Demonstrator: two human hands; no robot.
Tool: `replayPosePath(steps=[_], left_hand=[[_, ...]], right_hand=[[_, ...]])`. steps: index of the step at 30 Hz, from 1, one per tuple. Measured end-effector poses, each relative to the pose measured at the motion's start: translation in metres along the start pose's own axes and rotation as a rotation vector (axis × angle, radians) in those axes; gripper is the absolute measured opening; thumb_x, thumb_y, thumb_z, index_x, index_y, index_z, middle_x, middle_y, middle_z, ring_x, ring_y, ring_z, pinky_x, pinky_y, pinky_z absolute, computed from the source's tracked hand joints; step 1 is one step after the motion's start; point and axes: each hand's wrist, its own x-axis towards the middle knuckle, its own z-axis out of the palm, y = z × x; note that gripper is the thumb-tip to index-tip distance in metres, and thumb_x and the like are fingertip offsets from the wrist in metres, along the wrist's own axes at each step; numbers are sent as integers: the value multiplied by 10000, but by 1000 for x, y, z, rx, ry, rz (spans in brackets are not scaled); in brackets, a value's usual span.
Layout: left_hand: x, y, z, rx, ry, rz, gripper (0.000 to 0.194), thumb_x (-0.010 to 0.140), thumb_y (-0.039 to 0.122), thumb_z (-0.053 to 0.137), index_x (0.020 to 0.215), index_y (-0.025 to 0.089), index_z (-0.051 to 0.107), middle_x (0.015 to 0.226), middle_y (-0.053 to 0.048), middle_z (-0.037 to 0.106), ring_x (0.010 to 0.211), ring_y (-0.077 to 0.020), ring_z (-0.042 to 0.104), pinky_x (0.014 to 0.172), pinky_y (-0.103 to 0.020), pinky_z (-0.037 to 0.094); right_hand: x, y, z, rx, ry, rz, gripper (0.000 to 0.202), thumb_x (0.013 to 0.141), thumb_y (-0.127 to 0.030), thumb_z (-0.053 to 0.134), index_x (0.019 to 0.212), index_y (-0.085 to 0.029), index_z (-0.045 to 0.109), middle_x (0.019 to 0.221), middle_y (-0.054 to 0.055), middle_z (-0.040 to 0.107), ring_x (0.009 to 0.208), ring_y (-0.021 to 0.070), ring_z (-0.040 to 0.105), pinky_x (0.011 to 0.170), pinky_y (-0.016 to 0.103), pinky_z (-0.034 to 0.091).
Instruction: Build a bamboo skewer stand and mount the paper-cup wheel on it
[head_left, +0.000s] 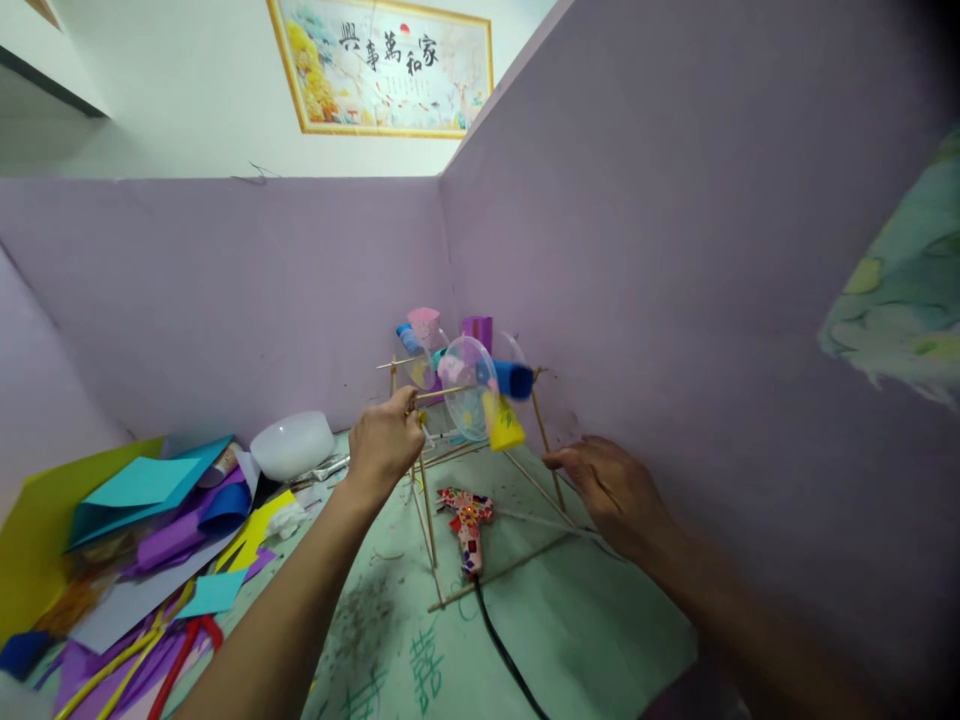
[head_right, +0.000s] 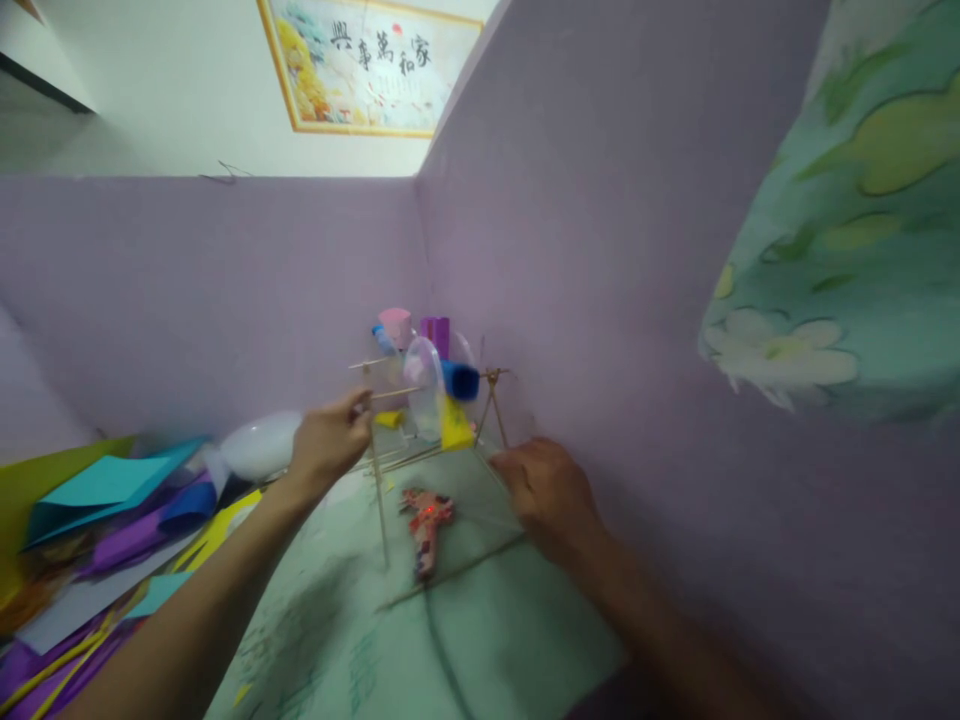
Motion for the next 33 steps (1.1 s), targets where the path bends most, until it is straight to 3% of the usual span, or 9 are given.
replayPosePath(steps=[6,14,19,23,28,30,33], left_hand=[[0,-1,-2,3,3,0,365,800,280,454,1137,269,595,922,-64,714,870,-261,646,693,-324,464],[-1,-4,-3,-14,20,29,378,809,265,451,1161,239,589,943,-77,712,888,-254,647,721,-322,465],[-13,-4,-14,-15,103,29,482,812,266,448,1288,191,463,853,-85,716,805,-278,660,681,-350,470],[-53,-20,-13,-103,234,22,455,795,264,484,1243,186,498,830,-44,718,713,-224,666,640,-299,477],[-129,-72,29,-197,262,105,298,801,276,456,996,171,655,840,-51,730,659,-165,674,630,-241,490],[-151,-92,48,-257,166,51,291,784,293,456,916,160,678,852,-62,732,738,-180,684,688,-250,503],[-163,-108,65,-341,-138,-100,288,760,327,444,845,192,684,827,-34,735,769,-195,678,710,-281,510]], right_hand=[[-12,8,-9,130,75,221,414,885,-362,313,800,-204,687,851,50,709,839,213,639,770,334,463],[-23,6,2,199,54,244,468,882,-429,285,733,-216,675,785,56,696,798,218,624,750,353,447],[-37,4,10,222,32,245,472,882,-445,292,729,-219,676,783,51,684,810,222,614,752,355,436],[-57,1,15,271,20,292,468,880,-445,295,724,-219,675,764,50,679,783,214,614,740,339,440],[-87,11,34,367,-19,427,485,855,-506,321,671,-210,659,671,48,670,691,210,614,703,328,432],[-93,20,45,442,-58,537,524,833,-557,328,615,-194,637,592,53,642,613,204,596,651,324,431],[-93,33,56,604,-59,733,552,784,-624,364,569,-176,603,506,49,595,511,182,551,573,312,427]])
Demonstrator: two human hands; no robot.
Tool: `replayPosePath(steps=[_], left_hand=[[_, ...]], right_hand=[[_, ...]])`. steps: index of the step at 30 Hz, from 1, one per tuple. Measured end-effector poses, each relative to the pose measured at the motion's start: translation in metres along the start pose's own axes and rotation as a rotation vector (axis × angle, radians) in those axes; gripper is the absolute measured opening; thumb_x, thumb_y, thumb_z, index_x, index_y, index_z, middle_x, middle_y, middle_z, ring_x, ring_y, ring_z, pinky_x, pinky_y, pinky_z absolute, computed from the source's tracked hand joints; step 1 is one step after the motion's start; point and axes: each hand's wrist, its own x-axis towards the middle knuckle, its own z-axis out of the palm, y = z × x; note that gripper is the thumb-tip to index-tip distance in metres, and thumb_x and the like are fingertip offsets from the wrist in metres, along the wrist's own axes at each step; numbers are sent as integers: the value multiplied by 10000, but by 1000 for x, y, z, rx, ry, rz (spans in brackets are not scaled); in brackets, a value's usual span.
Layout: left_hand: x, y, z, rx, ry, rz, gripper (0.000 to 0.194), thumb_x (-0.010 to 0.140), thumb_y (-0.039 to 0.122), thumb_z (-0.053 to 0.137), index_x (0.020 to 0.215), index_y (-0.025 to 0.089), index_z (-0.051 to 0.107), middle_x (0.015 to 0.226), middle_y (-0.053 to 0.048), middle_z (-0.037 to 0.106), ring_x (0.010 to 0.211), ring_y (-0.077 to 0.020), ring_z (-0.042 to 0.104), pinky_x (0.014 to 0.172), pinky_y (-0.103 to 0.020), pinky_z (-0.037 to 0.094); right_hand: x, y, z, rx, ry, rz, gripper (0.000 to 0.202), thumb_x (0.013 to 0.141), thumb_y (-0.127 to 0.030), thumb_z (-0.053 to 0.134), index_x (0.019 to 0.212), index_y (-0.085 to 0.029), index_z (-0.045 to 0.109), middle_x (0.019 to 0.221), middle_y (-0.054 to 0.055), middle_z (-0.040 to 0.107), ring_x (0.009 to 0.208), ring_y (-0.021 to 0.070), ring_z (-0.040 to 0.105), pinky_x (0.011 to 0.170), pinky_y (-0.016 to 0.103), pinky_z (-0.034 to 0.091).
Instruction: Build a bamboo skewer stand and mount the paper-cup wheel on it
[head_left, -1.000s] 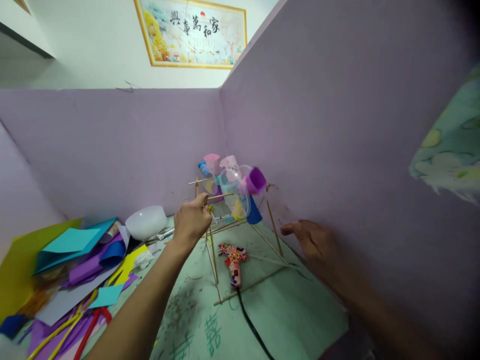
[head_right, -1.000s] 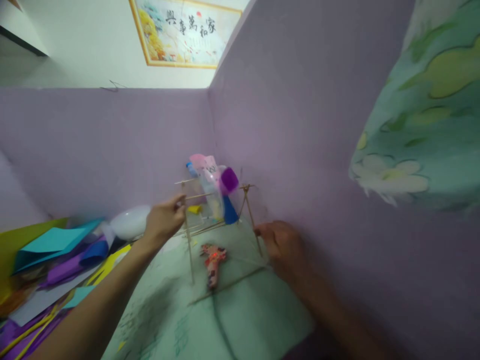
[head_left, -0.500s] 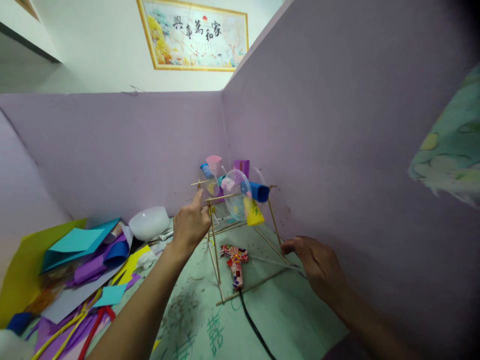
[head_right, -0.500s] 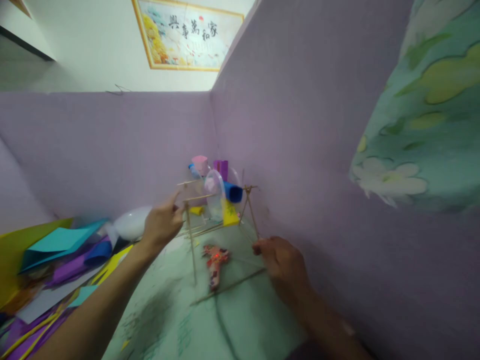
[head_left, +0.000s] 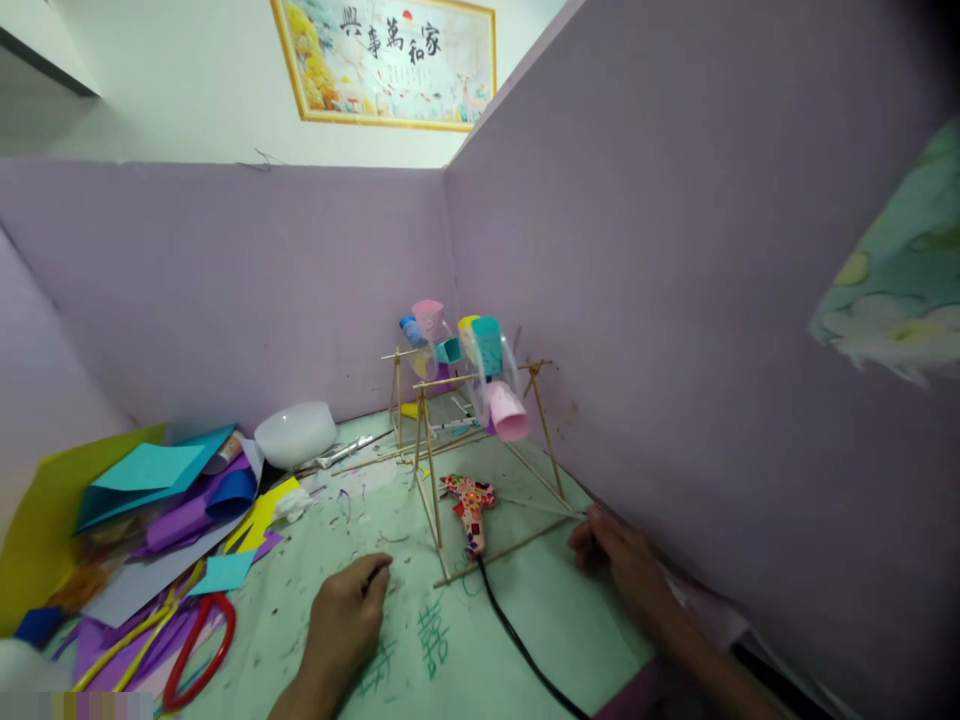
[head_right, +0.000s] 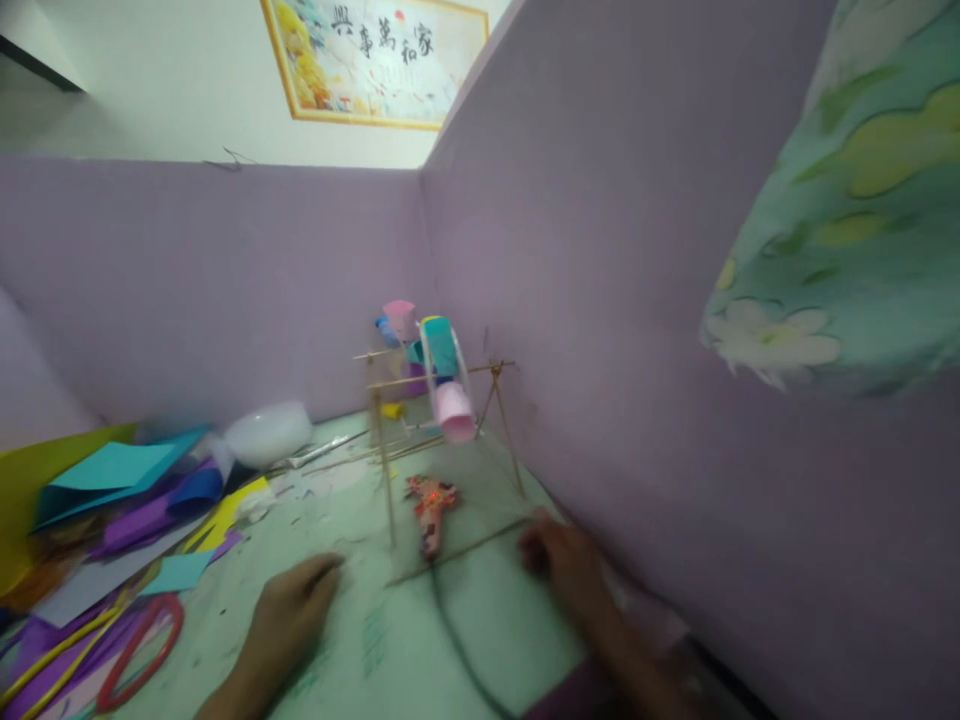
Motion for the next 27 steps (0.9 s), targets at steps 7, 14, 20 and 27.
replayPosePath(steps=[7,14,20,27], left_hand=[[4,7,-5,-32,-111,-110,280,773,318,409,843,206,656,802,-22,727,775,-205,660,741,-317,488],[2,11,-8,-5,-141,-123,256,780,293,416,840,221,655,843,-25,724,827,-213,654,773,-323,475],[4,13,-8,-2,-167,-126,263,786,285,407,843,207,651,843,-32,719,823,-209,644,776,-324,463],[3,14,-9,5,-174,-128,273,788,278,400,857,197,652,852,-40,717,826,-210,642,777,-326,460]], right_hand=[[2,-1,-1,37,-16,36,579,737,-667,402,573,-155,619,487,41,583,487,159,525,539,296,406],[0,-4,-1,46,-35,26,555,758,-637,398,577,-159,613,500,36,590,488,160,531,546,307,420],[0,-3,-2,22,-42,12,536,780,-610,391,593,-163,619,511,35,595,495,160,535,543,305,424],[1,-3,-1,11,-37,13,573,766,-642,385,588,-147,613,507,42,591,494,161,526,548,310,415]])
